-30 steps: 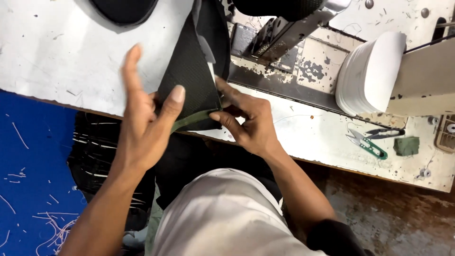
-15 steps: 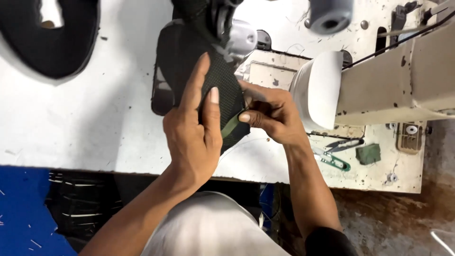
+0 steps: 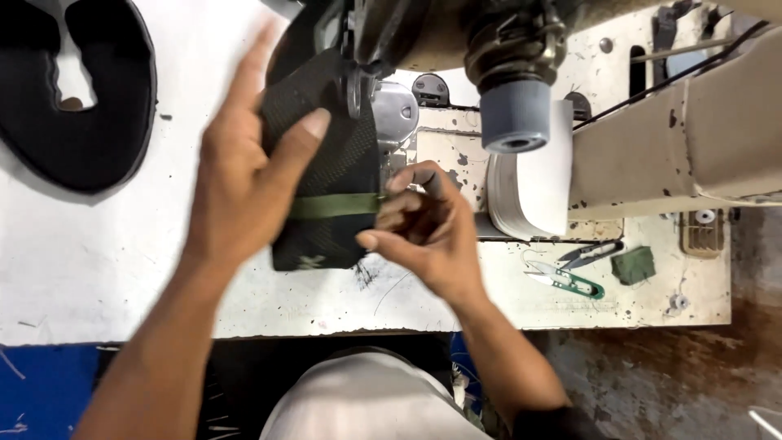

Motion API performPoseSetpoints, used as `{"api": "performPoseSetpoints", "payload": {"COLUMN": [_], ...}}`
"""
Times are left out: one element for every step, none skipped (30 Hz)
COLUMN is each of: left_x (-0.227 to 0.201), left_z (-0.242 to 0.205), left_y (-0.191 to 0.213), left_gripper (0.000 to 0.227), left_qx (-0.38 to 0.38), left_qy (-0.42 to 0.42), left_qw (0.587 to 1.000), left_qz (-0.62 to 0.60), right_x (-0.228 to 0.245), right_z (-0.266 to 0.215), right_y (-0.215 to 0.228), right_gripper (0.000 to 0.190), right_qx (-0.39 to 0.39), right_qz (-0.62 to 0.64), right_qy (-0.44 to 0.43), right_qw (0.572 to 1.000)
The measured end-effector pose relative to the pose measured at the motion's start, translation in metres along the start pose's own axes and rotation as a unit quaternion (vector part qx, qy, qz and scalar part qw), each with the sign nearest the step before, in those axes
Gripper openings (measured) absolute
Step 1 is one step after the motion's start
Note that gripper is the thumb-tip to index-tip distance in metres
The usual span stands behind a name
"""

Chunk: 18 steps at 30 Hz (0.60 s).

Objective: Assembling shoe upper components and preparing them for stitching at a manufacturing workstation.

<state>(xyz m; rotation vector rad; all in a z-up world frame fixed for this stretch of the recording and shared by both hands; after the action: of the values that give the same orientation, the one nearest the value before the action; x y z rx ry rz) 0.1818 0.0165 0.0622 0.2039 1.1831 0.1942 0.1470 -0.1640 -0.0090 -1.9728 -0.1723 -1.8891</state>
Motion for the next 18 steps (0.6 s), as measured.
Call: {"api": "performPoseSetpoints", "payload": {"left_x": [0.008,0.009,-0.015,-0.038,-0.035,-0.023,-0.010,-0.014,-0.011,-0.008,-0.009,-0.011,-0.013,-0.012,-0.010,-0.008,-0.006,-0.009], "left_z": [0.001,-0.008,-0.013,-0.027,-0.036,-0.043,-0.054,-0.054,-0.049,-0.045,-0.043,-0.039,-0.037,-0.033,-0.030,-0.027,-0.023,-0.019], "left_y": [0.005,0.017,0.023,0.031,0.032,0.028,0.028,0.024,0.025,0.024,0.021,0.019,0.016,0.013,0.013,0.014,0.013,0.013], "left_gripper": [0.064,0.064,0.069,0.075,0.075,0.060,0.049,0.049,0.045,0.042,0.042,0.039,0.037,0.037,0.036,0.034,0.034,0.033], "left_qx": [0.016,0.013,0.051,0.097,0.098,0.110,0.117,0.113,0.095,0.077,0.079,0.067,0.056,0.058,0.046,0.033,0.032,0.024], "left_qy": [0.075,0.072,-0.090,-0.246,-0.245,-0.208,-0.163,-0.159,-0.099,-0.039,-0.040,-0.047,-0.055,-0.055,-0.052,-0.048,-0.050,-0.086], "left_qw": [0.997,0.997,0.989,0.949,0.949,0.972,0.970,0.971,0.985,0.994,0.993,0.994,0.995,0.994,0.996,0.998,0.998,0.995], "left_qz": [-0.027,-0.029,-0.101,-0.175,-0.175,-0.018,0.139,0.140,0.107,0.072,0.074,0.072,0.069,0.069,0.051,0.033,0.034,0.053], "right_x": [-0.002,0.000,0.001,0.000,0.002,-0.001,-0.004,-0.006,-0.007,-0.007,-0.004,0.000,0.003,0.002,0.003,0.003,0.006,0.009], "right_z": [-0.003,-0.002,0.000,0.002,0.005,0.008,0.011,0.011,0.012,0.014,0.014,0.015,0.014,0.014,0.015,0.015,0.018,0.020], "right_y": [-0.006,-0.013,-0.017,-0.021,-0.023,-0.023,-0.025,-0.025,-0.024,-0.022,-0.022,-0.021,-0.020,-0.018,-0.016,-0.015,-0.013,-0.011], "right_gripper": [0.040,0.040,0.038,0.037,0.037,0.037,0.037,0.037,0.036,0.035,0.035,0.035,0.034,0.034,0.033,0.033,0.033,0.030], "right_qx": [-0.029,-0.027,-0.040,-0.054,-0.055,-0.065,-0.071,-0.067,-0.071,-0.075,-0.076,-0.078,-0.081,-0.083,-0.084,-0.086,-0.084,-0.084], "right_qz": [0.025,0.021,0.087,0.152,0.153,0.209,0.262,0.261,0.269,0.278,0.280,0.263,0.245,0.246,0.227,0.209,0.208,0.182], "right_qy": [0.010,0.012,0.010,0.008,0.007,-0.005,-0.021,-0.026,-0.023,-0.020,-0.018,-0.013,-0.009,-0.007,-0.006,-0.005,-0.003,-0.002], "right_qw": [0.999,0.999,0.995,0.987,0.987,0.976,0.962,0.963,0.960,0.958,0.957,0.962,0.966,0.966,0.970,0.974,0.974,0.980]}}
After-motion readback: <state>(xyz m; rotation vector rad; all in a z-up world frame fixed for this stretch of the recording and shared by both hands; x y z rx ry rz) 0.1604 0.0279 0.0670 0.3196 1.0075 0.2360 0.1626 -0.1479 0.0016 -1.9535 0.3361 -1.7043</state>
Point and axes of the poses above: each hand's wrist, its own z-axis towards the middle knuckle, its own y-axis out of the back of the hand, x = y × z, the point moved 8 cm from there along z, towards the middle knuckle, and after that the axes turned 8 degrees about -y, right-handed, at the moved point
